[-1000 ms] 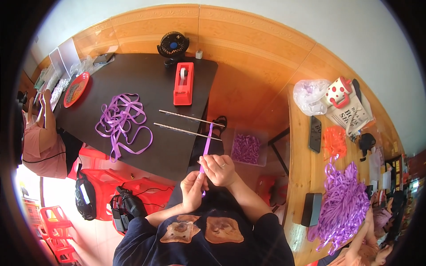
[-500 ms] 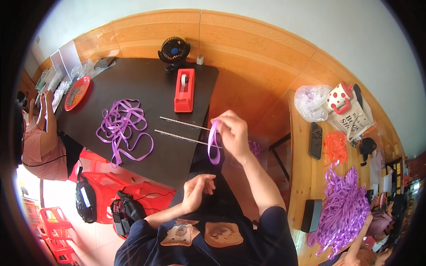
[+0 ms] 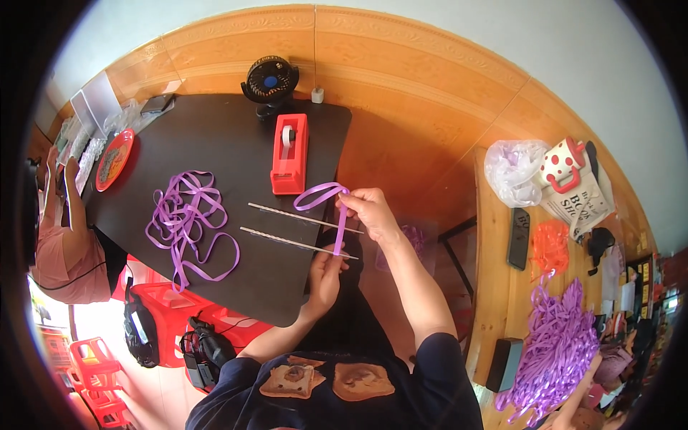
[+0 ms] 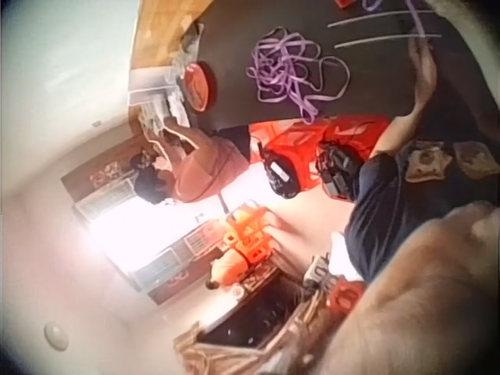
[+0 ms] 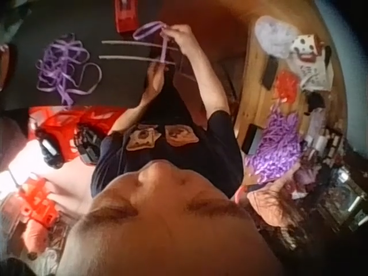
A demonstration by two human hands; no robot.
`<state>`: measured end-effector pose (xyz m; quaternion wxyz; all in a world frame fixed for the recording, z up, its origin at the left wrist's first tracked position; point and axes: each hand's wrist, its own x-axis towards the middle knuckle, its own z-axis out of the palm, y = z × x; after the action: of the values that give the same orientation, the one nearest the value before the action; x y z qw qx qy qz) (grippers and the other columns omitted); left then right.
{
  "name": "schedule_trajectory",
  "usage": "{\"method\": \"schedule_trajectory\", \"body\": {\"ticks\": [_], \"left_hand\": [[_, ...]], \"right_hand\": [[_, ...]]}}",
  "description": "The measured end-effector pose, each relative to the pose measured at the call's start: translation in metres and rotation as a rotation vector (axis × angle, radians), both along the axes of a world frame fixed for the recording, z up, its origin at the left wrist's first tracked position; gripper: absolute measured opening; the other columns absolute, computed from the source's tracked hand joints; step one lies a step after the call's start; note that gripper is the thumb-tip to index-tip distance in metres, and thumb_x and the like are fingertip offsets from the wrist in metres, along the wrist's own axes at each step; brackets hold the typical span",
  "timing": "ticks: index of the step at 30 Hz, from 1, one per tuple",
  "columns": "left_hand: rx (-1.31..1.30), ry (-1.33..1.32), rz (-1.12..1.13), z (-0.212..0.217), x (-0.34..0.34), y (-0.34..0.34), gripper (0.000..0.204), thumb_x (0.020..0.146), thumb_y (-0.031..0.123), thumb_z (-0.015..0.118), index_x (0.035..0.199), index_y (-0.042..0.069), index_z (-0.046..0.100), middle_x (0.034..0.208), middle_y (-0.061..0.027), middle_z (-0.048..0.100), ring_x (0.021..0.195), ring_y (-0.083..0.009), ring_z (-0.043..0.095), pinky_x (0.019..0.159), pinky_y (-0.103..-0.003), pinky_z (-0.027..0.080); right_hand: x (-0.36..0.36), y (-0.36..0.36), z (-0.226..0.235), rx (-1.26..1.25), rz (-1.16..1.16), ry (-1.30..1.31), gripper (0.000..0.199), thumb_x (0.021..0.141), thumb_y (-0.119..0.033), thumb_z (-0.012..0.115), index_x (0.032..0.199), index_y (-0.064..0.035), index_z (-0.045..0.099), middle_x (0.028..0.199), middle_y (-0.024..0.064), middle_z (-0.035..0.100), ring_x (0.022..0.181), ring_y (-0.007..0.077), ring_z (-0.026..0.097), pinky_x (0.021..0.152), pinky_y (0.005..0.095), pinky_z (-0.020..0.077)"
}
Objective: The recorder is using a dual-rod jig to form small purple ribbon bows and securing them with small pieces of tape.
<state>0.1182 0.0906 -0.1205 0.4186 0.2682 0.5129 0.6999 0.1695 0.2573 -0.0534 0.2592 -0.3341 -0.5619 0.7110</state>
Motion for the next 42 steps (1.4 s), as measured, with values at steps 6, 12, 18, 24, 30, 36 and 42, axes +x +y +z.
{"method": "schedule_trajectory", "body": {"ticks": [6, 12, 18, 24, 30, 36, 42], "left_hand": [[0.168, 0.106, 0.164, 0.007, 0.005, 0.026, 0.03, 0.096, 0.01, 0.05, 0.125, 0.002, 0.052, 0.106, -0.0032, 0.058, 0.084, -0.0095, 0.055, 0.08, -0.024, 0.044], [0.22, 0.243, 0.212, -0.005, -0.002, 0.042, 0.032, 0.097, 0.01, 0.049, 0.129, 0.002, 0.049, 0.113, -0.0041, 0.056, 0.096, -0.01, 0.056, 0.076, -0.022, 0.044], [0.212, 0.304, 0.12, -0.012, -0.006, 0.043, 0.023, 0.099, 0.021, 0.049, 0.105, 0.001, 0.06, 0.095, -0.0026, 0.06, 0.064, -0.0058, 0.051, 0.054, -0.02, 0.039], [-0.017, -0.272, -0.026, 0.012, 0.0, 0.013, 0.02, 0.097, 0.018, 0.054, 0.1, 0.002, 0.064, 0.079, -0.0061, 0.065, 0.068, -0.0116, 0.059, 0.063, -0.024, 0.046], [-0.006, -0.373, -0.149, 0.011, -0.006, -0.003, 0.02, 0.097, 0.016, 0.053, 0.102, 0.002, 0.065, 0.084, -0.0061, 0.067, 0.077, -0.0149, 0.063, 0.076, -0.028, 0.049], [-0.043, -0.419, -0.161, 0.017, -0.006, -0.012, 0.022, 0.096, 0.019, 0.055, 0.103, 0.001, 0.066, 0.085, -0.0067, 0.066, 0.079, -0.0156, 0.062, 0.076, -0.027, 0.048], [-0.095, -0.376, -0.149, 0.017, -0.004, -0.011, 0.022, 0.096, 0.022, 0.056, 0.1, 0.004, 0.067, 0.085, -0.0048, 0.068, 0.076, -0.0119, 0.062, 0.074, -0.024, 0.046]], "right_hand": [[0.002, -0.001, -0.025, -0.295, 0.016, 0.04, 0.017, 0.088, -0.021, 0.066, 0.084, -0.0047, 0.07, 0.077, 0.004, 0.068, 0.068, 0.0111, 0.06, 0.06, 0.0241, 0.0454], [0.017, -0.011, -0.063, -0.537, 0.039, 0.113, 0.017, 0.089, -0.012, 0.06, 0.094, 0.0031, 0.066, 0.085, 0.0117, 0.068, 0.075, 0.0217, 0.066, 0.071, 0.037, 0.0545], [0.025, -0.051, -0.083, -0.56, -0.025, 0.047, 0.017, 0.088, -0.018, 0.058, 0.096, -0.0063, 0.067, 0.083, 0.0082, 0.066, 0.071, 0.0204, 0.065, 0.061, 0.0338, 0.0519], [0.071, -0.092, -0.084, -0.557, -0.031, -0.065, 0.014, 0.089, -0.016, 0.059, 0.087, -0.0052, 0.067, 0.075, 0.0055, 0.065, 0.054, 0.0124, 0.056, 0.044, 0.0249, 0.0396], [0.092, -0.157, -0.085, 0.136, -0.446, 0.027, 0.01, 0.085, -0.001, 0.06, 0.094, 0.0015, 0.065, 0.077, 0.0009, 0.063, 0.065, 0.0049, 0.053, 0.058, 0.0189, 0.0411], [0.075, -0.186, -0.079, 0.425, -0.34, -0.032, 0.024, 0.08, 0.001, 0.068, 0.103, -0.0031, 0.064, 0.069, 0.0011, 0.06, 0.059, 0.0054, 0.053, 0.054, 0.0219, 0.0416], [0.071, -0.205, -0.084, 0.675, -0.433, -0.178, 0.028, 0.077, 0.002, 0.07, 0.104, -0.0027, 0.063, 0.059, 0.0018, 0.053, 0.05, 0.0047, 0.047, 0.046, 0.0222, 0.0375]]}}
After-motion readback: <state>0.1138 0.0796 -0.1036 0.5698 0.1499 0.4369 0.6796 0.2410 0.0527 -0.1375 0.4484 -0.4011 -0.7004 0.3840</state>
